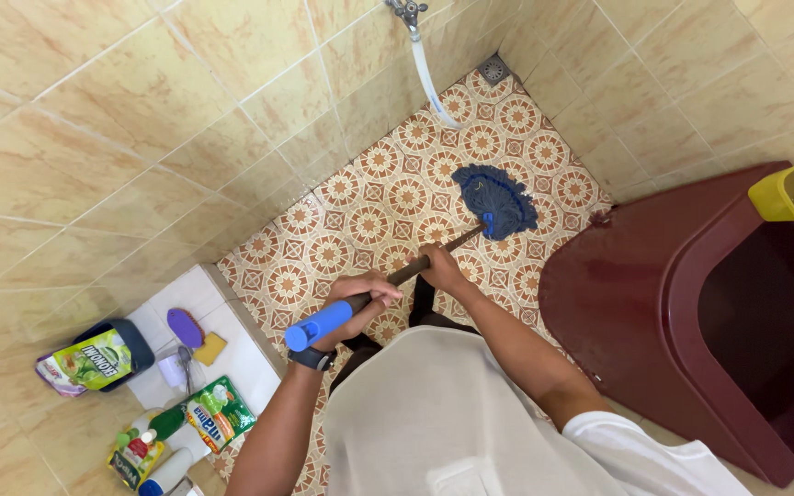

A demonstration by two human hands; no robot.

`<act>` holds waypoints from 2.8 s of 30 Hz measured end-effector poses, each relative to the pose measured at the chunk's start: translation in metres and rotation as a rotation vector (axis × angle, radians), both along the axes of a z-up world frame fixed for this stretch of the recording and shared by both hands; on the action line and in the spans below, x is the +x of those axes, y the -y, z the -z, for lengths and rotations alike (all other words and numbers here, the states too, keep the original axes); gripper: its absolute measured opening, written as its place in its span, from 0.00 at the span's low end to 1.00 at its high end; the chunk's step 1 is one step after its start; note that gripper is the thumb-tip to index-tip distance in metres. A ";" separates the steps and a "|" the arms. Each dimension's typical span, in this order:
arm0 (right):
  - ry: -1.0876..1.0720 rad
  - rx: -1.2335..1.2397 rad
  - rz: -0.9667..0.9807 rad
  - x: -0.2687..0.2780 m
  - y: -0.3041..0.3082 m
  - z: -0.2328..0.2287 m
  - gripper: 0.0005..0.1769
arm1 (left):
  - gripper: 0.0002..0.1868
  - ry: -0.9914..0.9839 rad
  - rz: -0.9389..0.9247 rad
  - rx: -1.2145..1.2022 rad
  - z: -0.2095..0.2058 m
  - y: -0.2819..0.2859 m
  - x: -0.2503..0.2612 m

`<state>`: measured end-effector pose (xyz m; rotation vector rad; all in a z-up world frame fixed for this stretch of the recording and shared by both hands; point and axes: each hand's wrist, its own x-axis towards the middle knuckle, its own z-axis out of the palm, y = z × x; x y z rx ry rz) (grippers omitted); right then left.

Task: The person mops the patterned floor of a small tiled room using a blue mop, moving it around the floor area and near the walls.

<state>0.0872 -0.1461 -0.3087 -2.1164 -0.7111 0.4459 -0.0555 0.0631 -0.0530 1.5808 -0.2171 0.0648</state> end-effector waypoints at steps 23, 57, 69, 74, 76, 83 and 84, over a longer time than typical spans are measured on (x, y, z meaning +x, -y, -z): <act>0.000 -0.114 0.237 0.018 0.011 -0.022 0.03 | 0.13 0.010 -0.009 -0.029 -0.018 0.031 0.045; 0.114 -0.002 0.256 0.071 0.085 0.033 0.15 | 0.11 0.182 0.101 0.035 0.050 0.081 0.090; -0.041 -0.041 0.322 -0.012 0.015 -0.026 0.21 | 0.13 0.041 0.086 -0.061 -0.008 0.006 0.047; 0.006 -0.005 0.377 -0.029 0.020 -0.022 0.15 | 0.12 0.078 0.138 -0.011 -0.009 0.014 0.050; 0.094 0.073 0.445 -0.026 0.028 -0.012 0.11 | 0.13 0.098 0.149 -0.031 -0.008 0.025 0.053; 0.314 0.187 0.520 0.004 0.079 0.027 0.09 | 0.11 0.198 0.226 0.079 -0.016 0.083 0.075; 0.352 0.200 0.577 0.001 0.086 0.030 0.10 | 0.11 0.164 0.270 0.101 -0.020 0.089 0.073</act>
